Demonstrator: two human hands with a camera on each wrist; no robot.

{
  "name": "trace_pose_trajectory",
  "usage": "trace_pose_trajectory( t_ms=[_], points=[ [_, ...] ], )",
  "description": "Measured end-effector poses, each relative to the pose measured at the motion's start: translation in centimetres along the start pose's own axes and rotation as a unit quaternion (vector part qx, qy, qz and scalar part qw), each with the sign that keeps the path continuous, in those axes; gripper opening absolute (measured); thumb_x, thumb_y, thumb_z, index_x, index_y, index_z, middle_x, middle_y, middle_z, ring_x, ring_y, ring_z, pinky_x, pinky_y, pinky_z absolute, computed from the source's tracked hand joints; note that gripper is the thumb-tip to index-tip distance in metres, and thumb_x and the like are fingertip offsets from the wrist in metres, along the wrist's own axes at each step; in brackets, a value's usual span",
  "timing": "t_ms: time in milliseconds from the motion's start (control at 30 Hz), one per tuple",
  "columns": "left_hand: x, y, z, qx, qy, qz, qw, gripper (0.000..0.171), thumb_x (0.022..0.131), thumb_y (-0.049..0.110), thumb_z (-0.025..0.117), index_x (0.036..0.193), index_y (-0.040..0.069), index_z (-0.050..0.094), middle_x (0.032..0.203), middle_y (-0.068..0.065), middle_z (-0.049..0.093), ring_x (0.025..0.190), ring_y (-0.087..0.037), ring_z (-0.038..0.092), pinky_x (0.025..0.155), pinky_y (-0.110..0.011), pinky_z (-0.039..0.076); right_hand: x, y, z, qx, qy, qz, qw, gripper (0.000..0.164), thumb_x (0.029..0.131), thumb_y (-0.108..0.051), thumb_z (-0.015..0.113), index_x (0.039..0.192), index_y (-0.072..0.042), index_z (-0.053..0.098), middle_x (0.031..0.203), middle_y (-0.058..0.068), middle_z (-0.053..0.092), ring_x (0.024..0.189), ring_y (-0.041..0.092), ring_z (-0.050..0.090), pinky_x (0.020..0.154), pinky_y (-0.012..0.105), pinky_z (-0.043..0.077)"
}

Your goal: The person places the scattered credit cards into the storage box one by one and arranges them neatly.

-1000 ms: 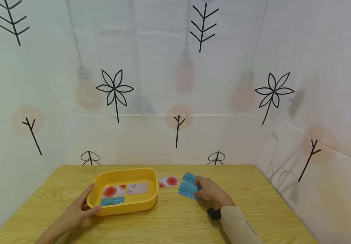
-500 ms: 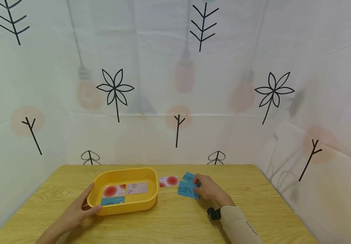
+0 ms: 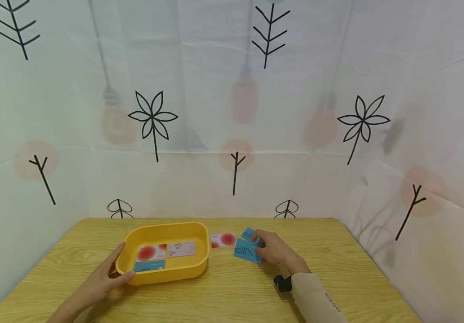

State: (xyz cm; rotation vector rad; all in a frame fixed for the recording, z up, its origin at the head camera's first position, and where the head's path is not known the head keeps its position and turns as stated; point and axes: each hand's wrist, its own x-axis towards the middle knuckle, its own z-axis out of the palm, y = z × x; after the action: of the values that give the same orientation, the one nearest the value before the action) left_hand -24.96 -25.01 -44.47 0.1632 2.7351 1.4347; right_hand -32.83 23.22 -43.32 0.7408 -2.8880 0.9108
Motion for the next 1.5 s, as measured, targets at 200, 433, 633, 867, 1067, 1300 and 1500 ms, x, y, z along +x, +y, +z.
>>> trace_pose_trajectory(
  t_ms=[200, 433, 633, 867, 1067, 1300, 1500],
  points=[
    [0.08, -0.12, 0.01, -0.001, 0.000, -0.001, 1.0000, 0.102, 0.085, 0.044, 0.071, 0.155, 0.010, 0.005, 0.155, -0.024, 0.016, 0.134, -0.036, 0.037, 0.103, -0.044, 0.040, 0.01, -0.18, -0.03, -0.002, 0.001, -0.007, 1.000, 0.020, 0.089, -0.001, 0.063, 0.105, -0.012, 0.059, 0.091, 0.004, 0.055, 0.078, 0.019, 0.047, 0.065, 0.034, 0.042],
    [0.08, -0.09, 0.03, -0.001, 0.001, 0.001, 1.0000, 0.102, 0.085, 0.044, 0.070, 0.154, 0.009, 0.005, 0.155, -0.024, 0.016, 0.134, -0.037, 0.037, 0.103, -0.044, 0.040, -0.03, -0.26, -0.04, 0.000, 0.003, -0.017, 1.000, 0.020, 0.089, -0.001, 0.061, 0.106, -0.010, 0.058, 0.089, 0.001, 0.054, 0.075, 0.018, 0.046, 0.063, 0.030, 0.041],
    [0.04, 0.16, 0.04, 0.000, 0.001, 0.001, 1.0000, 0.101, 0.085, 0.044, 0.070, 0.154, 0.009, 0.005, 0.155, -0.024, 0.016, 0.133, -0.036, 0.038, 0.103, -0.043, 0.041, -0.13, -0.07, -0.04, 0.008, 0.000, -0.020, 1.000, 0.023, 0.089, 0.001, 0.059, 0.108, -0.012, 0.058, 0.089, 0.003, 0.053, 0.074, 0.018, 0.046, 0.061, 0.030, 0.040],
    [0.00, 0.18, 0.04, -0.003, 0.000, -0.004, 1.0000, 0.102, 0.084, 0.044, 0.071, 0.155, 0.010, 0.005, 0.155, -0.024, 0.016, 0.132, -0.035, 0.039, 0.102, -0.043, 0.042, -0.06, 0.11, 0.06, 0.004, -0.001, -0.024, 1.000, 0.025, 0.089, 0.001, 0.056, 0.110, -0.013, 0.058, 0.085, 0.000, 0.052, 0.069, 0.015, 0.046, 0.059, 0.027, 0.040],
    [-0.07, 0.20, -0.11, 0.009, -0.001, -0.003, 1.0000, 0.102, 0.085, 0.045, 0.069, 0.154, 0.009, 0.004, 0.155, -0.024, 0.015, 0.135, -0.038, 0.034, 0.106, -0.048, 0.035, 0.23, 0.12, 0.14, -0.007, -0.002, -0.024, 1.000, 0.026, 0.090, -0.001, 0.056, 0.112, -0.016, 0.057, 0.086, -0.001, 0.052, 0.069, 0.014, 0.047, 0.060, 0.028, 0.042],
    [-0.09, 0.41, -0.19, 0.002, -0.001, 0.005, 1.0000, 0.100, 0.086, 0.043, 0.069, 0.154, 0.009, 0.004, 0.155, -0.024, 0.017, 0.134, -0.037, 0.036, 0.105, -0.047, 0.037, 0.31, -0.02, 0.02, -0.004, 0.001, -0.027, 1.000, 0.023, 0.092, -0.005, 0.056, 0.112, -0.016, 0.057, 0.089, 0.002, 0.053, 0.071, 0.015, 0.048, 0.061, 0.029, 0.043],
    [-0.19, 0.39, -0.11, 0.011, -0.003, 0.000, 0.9999, 0.101, 0.086, 0.045, 0.069, 0.154, 0.009, 0.003, 0.155, -0.025, 0.015, 0.135, -0.038, 0.034, 0.106, -0.049, 0.035, 0.32, -0.38, -0.22, -0.006, 0.003, -0.049, 0.999, 0.025, 0.093, -0.001, 0.054, 0.113, -0.015, 0.056, 0.087, 0.001, 0.053, 0.065, 0.011, 0.045, 0.060, 0.028, 0.042]
  ],
)
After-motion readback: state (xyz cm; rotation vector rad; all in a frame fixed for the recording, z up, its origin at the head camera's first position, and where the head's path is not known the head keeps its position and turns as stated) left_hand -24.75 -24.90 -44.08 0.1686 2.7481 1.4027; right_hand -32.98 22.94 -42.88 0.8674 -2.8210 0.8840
